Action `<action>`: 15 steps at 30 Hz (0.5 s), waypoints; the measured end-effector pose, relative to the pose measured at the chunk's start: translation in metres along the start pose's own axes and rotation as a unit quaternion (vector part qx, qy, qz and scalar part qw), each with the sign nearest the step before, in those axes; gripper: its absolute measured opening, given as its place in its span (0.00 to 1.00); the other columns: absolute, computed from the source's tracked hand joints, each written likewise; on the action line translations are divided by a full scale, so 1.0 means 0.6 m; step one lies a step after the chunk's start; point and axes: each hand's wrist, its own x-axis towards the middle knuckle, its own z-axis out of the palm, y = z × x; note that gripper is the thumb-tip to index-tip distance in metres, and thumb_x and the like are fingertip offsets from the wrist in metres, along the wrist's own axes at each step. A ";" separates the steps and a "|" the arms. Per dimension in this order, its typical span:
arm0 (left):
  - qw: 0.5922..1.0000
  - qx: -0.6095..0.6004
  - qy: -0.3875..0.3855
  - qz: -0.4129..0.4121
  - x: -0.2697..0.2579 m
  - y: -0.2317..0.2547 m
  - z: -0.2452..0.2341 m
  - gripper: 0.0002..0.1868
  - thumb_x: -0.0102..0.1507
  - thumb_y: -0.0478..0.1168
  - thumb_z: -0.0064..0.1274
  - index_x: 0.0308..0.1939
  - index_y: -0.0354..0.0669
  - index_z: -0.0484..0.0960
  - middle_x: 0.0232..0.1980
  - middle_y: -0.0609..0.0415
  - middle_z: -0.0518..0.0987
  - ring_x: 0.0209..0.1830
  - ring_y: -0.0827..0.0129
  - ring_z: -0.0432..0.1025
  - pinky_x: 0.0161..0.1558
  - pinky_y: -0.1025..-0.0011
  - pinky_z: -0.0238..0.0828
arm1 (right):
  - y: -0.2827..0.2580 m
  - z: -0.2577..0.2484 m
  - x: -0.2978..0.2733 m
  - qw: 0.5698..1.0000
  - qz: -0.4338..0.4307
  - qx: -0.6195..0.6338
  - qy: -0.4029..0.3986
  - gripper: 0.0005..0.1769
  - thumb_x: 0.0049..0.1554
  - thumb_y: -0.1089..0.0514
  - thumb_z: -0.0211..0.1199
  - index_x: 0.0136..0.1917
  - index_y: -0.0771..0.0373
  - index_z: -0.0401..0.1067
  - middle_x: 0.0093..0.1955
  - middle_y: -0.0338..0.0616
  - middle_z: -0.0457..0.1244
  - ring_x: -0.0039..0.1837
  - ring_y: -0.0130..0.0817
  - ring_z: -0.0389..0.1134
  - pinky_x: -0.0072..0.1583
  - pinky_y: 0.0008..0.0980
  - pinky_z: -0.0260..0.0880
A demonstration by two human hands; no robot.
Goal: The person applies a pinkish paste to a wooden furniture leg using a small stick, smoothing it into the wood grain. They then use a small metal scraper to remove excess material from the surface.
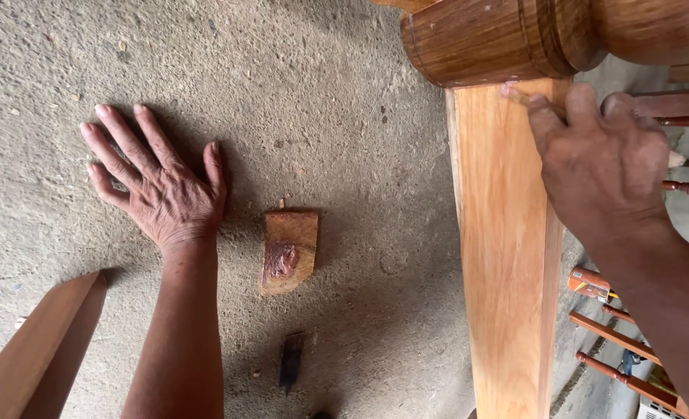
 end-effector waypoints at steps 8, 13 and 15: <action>1.000 0.008 -0.010 -0.004 0.005 0.000 -0.003 0.51 0.71 0.69 0.41 0.88 0.42 0.48 0.88 0.39 0.34 0.88 0.43 0.27 0.81 0.40 0.23 | 0.024 -0.022 -0.001 0.998 -0.002 -0.044 -0.041 0.16 0.65 0.54 0.63 0.65 0.49 0.80 0.43 0.39 0.61 0.43 0.34 0.67 0.36 0.33 0.67; 1.000 0.006 -0.017 -0.008 0.005 -0.001 0.001 0.51 0.70 0.69 0.40 0.87 0.41 0.47 0.88 0.39 0.33 0.87 0.43 0.26 0.80 0.39 0.23 | 0.053 -0.071 -0.003 0.995 0.009 -0.078 -0.057 0.19 0.55 0.55 0.63 0.60 0.47 0.79 0.40 0.39 0.60 0.41 0.32 0.69 0.35 0.32 0.69; 1.000 0.004 -0.015 -0.003 0.006 0.000 -0.002 0.51 0.70 0.69 0.40 0.87 0.41 0.47 0.88 0.38 0.33 0.87 0.43 0.26 0.80 0.39 0.23 | 0.090 -0.033 -0.048 0.996 0.029 -0.015 -0.084 0.19 0.58 0.59 0.64 0.63 0.50 0.75 0.41 0.39 0.59 0.43 0.31 0.69 0.40 0.30 0.70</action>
